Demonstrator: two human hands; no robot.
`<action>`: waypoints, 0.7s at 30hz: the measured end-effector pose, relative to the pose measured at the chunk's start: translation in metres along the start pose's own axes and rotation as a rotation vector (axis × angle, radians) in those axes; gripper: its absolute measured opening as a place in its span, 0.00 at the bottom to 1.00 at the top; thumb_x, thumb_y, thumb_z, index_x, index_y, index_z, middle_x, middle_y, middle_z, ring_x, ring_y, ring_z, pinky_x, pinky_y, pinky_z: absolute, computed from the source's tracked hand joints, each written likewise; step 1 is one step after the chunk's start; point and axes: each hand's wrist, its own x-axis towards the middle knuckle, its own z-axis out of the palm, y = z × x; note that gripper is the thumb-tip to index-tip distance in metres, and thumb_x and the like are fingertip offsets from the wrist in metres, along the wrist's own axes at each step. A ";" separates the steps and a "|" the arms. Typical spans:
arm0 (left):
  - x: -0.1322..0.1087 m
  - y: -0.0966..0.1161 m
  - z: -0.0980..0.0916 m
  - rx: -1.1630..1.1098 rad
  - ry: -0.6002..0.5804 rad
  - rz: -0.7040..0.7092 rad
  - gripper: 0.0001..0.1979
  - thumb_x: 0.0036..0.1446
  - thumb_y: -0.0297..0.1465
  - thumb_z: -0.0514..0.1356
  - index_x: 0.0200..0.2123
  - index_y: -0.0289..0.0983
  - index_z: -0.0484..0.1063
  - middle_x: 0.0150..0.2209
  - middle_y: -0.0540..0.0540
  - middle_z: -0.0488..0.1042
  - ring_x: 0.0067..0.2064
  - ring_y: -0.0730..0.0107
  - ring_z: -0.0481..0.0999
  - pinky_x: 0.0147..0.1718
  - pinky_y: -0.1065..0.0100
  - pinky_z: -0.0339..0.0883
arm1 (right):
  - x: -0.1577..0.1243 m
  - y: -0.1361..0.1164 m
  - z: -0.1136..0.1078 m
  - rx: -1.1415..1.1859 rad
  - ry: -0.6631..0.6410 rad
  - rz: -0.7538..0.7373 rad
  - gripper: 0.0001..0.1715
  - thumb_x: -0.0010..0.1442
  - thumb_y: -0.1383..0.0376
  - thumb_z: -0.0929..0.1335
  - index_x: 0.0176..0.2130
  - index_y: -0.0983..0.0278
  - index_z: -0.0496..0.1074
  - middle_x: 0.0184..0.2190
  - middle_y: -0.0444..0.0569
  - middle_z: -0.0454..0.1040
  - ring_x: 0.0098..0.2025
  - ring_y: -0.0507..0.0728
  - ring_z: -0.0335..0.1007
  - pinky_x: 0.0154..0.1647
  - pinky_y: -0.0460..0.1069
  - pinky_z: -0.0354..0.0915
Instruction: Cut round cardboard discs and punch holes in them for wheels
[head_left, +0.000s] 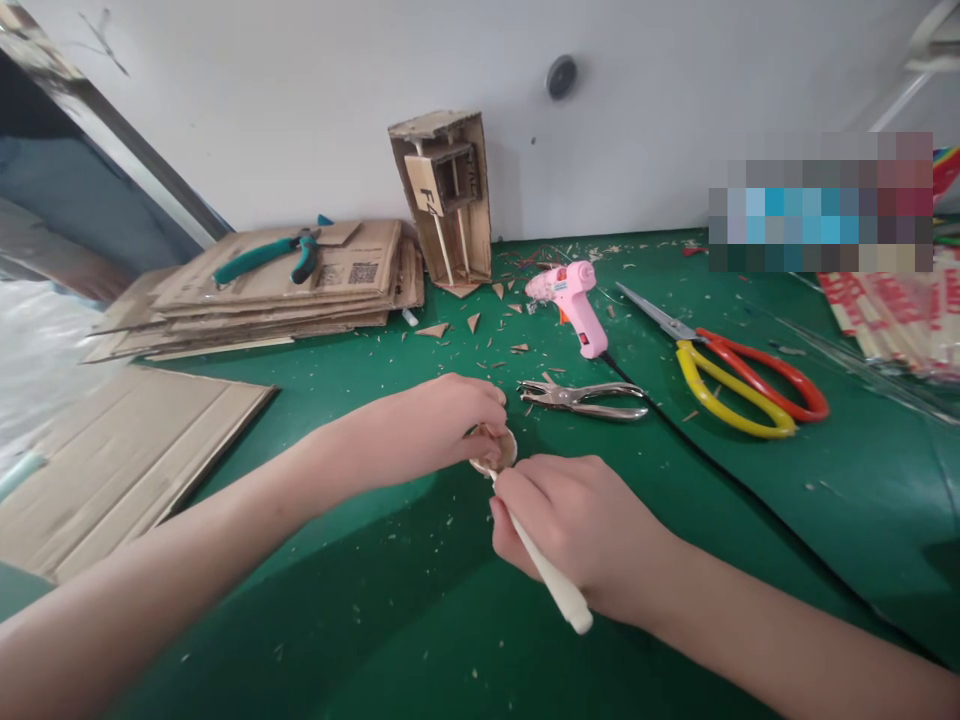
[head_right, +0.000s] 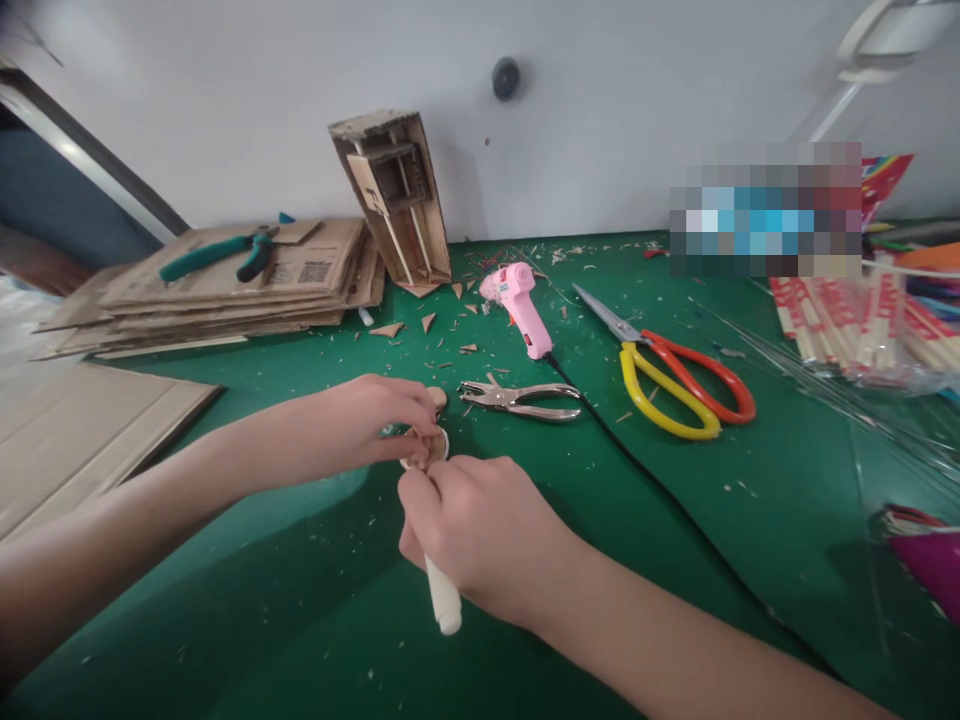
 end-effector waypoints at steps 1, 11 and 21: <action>0.000 0.000 0.000 -0.008 -0.001 -0.002 0.13 0.62 0.26 0.52 0.30 0.38 0.75 0.32 0.51 0.71 0.33 0.76 0.71 0.33 0.74 0.62 | -0.002 0.001 -0.001 0.007 0.008 0.002 0.10 0.55 0.71 0.61 0.25 0.65 0.68 0.17 0.44 0.64 0.19 0.52 0.57 0.17 0.49 0.44; 0.006 -0.006 -0.006 0.058 -0.053 -0.040 0.09 0.56 0.26 0.54 0.28 0.37 0.73 0.30 0.49 0.74 0.33 0.72 0.72 0.30 0.71 0.61 | -0.004 0.013 -0.017 0.349 0.142 0.151 0.07 0.54 0.72 0.63 0.26 0.65 0.66 0.16 0.41 0.65 0.17 0.49 0.59 0.17 0.45 0.54; 0.021 -0.001 -0.018 0.130 -0.227 -0.221 0.14 0.51 0.36 0.57 0.41 0.41 0.72 0.40 0.47 0.76 0.35 0.68 0.72 0.28 0.70 0.59 | 0.001 0.020 -0.030 0.602 0.298 0.607 0.05 0.59 0.70 0.64 0.32 0.61 0.67 0.19 0.38 0.68 0.19 0.48 0.64 0.19 0.42 0.61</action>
